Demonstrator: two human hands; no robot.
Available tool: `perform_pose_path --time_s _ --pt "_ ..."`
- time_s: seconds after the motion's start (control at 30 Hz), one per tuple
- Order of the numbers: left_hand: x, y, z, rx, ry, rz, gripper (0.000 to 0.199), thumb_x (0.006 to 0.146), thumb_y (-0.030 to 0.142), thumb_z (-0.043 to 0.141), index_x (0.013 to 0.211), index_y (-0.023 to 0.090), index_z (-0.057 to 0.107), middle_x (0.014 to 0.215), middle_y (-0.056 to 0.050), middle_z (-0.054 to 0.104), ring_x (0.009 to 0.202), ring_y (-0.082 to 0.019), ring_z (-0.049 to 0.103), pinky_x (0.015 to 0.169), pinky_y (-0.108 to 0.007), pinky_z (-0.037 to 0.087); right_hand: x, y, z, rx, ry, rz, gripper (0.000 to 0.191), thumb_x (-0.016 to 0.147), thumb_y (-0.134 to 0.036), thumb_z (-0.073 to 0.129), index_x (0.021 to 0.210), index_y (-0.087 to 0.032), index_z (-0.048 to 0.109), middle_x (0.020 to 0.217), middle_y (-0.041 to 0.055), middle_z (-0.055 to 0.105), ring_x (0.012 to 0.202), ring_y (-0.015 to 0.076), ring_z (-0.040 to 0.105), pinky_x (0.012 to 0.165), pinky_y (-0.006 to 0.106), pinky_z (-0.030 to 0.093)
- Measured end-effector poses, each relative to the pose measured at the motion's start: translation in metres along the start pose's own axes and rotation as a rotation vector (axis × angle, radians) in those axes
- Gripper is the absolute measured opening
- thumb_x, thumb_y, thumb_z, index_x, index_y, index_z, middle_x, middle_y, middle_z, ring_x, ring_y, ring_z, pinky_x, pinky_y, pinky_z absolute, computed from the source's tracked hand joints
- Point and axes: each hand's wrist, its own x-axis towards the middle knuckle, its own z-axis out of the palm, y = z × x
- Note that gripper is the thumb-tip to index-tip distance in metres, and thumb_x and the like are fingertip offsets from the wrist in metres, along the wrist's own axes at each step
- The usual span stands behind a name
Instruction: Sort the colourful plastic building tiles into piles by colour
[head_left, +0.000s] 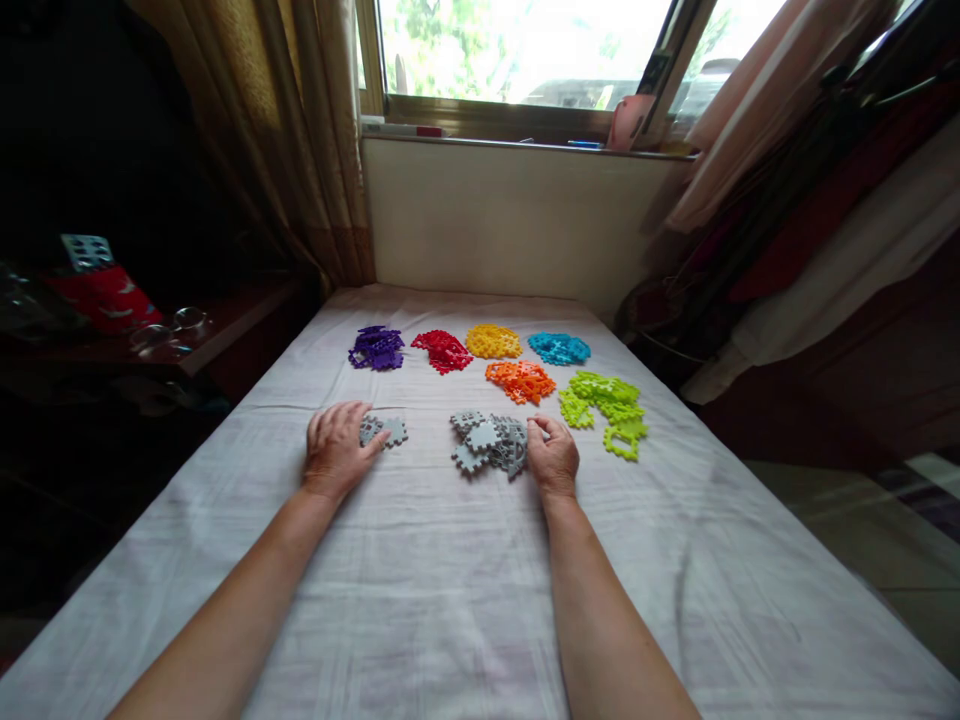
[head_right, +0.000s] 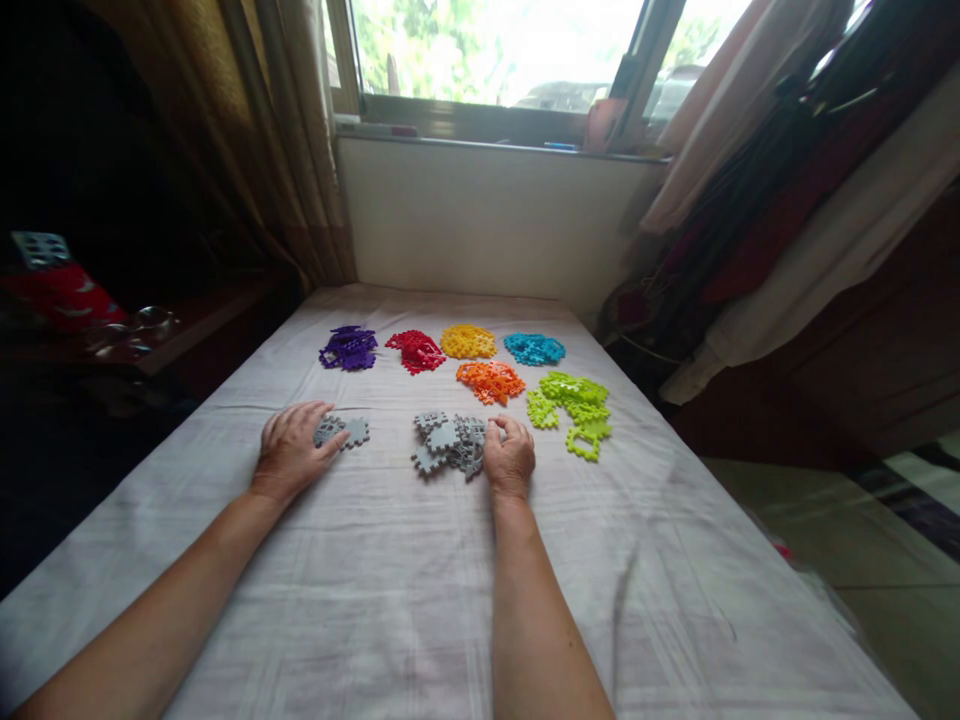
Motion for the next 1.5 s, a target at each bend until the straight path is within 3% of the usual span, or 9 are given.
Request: perform_pose_path --time_s 0.17,0.3,0.4,0.5,0.7,0.93,1.13,1.33,1.5 --pt "-0.009 -0.024 -0.005 0.071 -0.097 -0.151 0.048 0.086 0.051 0.053 0.119 0.018 0.064 0.116 -0.013 0.071 0.110 -0.031 0.062 0.101 -0.047 0.040 -0.001 0.004 0.001 0.003 -0.018 -0.001 0.032 0.079 -0.040 0.050 0.084 -0.019 0.073 0.099 0.0116 0.074 0.089 0.0230 0.065 0.085 0.035 0.050" --pt "-0.007 -0.019 -0.006 0.031 -0.006 -0.170 0.047 0.087 0.052 0.052 0.118 0.018 0.065 0.111 -0.012 0.073 0.106 -0.029 0.064 0.099 -0.042 0.043 -0.002 0.007 0.002 0.009 -0.007 -0.031 0.031 0.079 -0.041 0.050 0.082 -0.019 0.072 0.097 0.0107 0.075 0.093 0.0236 0.065 0.090 0.036 0.049" --pt "-0.004 -0.001 -0.004 -0.030 0.044 -0.056 0.047 0.089 0.050 0.052 0.121 0.018 0.063 0.116 -0.012 0.072 0.110 -0.028 0.063 0.103 -0.042 0.041 -0.002 0.005 0.002 0.000 -0.013 -0.029 0.031 0.078 -0.041 0.050 0.082 -0.019 0.072 0.097 0.0109 0.074 0.093 0.0238 0.065 0.090 0.037 0.049" --pt "-0.003 0.029 0.007 -0.081 -0.014 0.118 0.044 0.089 0.048 0.056 0.124 0.021 0.062 0.120 -0.011 0.071 0.115 -0.027 0.062 0.111 -0.045 0.034 -0.003 0.003 0.002 -0.007 -0.019 -0.017 0.033 0.079 -0.042 0.049 0.083 -0.019 0.073 0.098 0.0112 0.074 0.091 0.0239 0.065 0.089 0.037 0.049" --pt "-0.005 0.073 0.031 -0.110 -0.140 0.185 0.046 0.089 0.049 0.057 0.126 0.021 0.061 0.124 -0.011 0.069 0.124 -0.028 0.058 0.115 -0.049 0.030 -0.001 0.004 0.003 0.002 -0.030 -0.009 0.031 0.080 -0.040 0.050 0.084 -0.019 0.073 0.099 0.0102 0.074 0.089 0.0220 0.065 0.086 0.035 0.050" --pt "-0.002 0.040 0.014 0.043 -0.182 0.071 0.056 0.085 0.051 0.060 0.131 0.020 0.059 0.142 -0.014 0.056 0.139 -0.035 0.041 0.118 -0.059 0.020 0.000 0.005 0.004 -0.010 -0.023 -0.023 0.030 0.081 -0.039 0.051 0.084 -0.020 0.074 0.098 0.0091 0.075 0.087 0.0208 0.065 0.084 0.033 0.050" --pt "-0.007 0.015 0.006 0.079 -0.147 -0.038 0.042 0.084 0.050 0.058 0.115 0.023 0.067 0.144 -0.013 0.055 0.139 -0.035 0.040 0.117 -0.061 0.019 -0.001 0.002 0.002 -0.017 -0.043 -0.017 0.031 0.081 -0.039 0.049 0.084 -0.020 0.073 0.098 0.0101 0.074 0.089 0.0220 0.065 0.087 0.035 0.050" --pt "-0.009 0.026 0.010 -0.046 -0.068 -0.028 0.042 0.083 0.050 0.062 0.116 0.025 0.065 0.140 -0.011 0.059 0.138 -0.033 0.043 0.118 -0.058 0.020 -0.002 0.001 0.001 -0.021 -0.054 -0.017 0.031 0.080 -0.039 0.049 0.085 -0.019 0.073 0.099 0.0110 0.074 0.092 0.0233 0.065 0.089 0.036 0.050" --pt "0.000 0.062 0.013 -0.130 -0.150 0.045 0.045 0.083 0.055 0.063 0.116 0.025 0.064 0.143 -0.010 0.057 0.140 -0.032 0.042 0.118 -0.057 0.022 -0.001 0.001 0.001 -0.006 -0.061 -0.003 0.030 0.080 -0.038 0.050 0.084 -0.020 0.073 0.099 0.0107 0.074 0.093 0.0232 0.065 0.088 0.036 0.050"
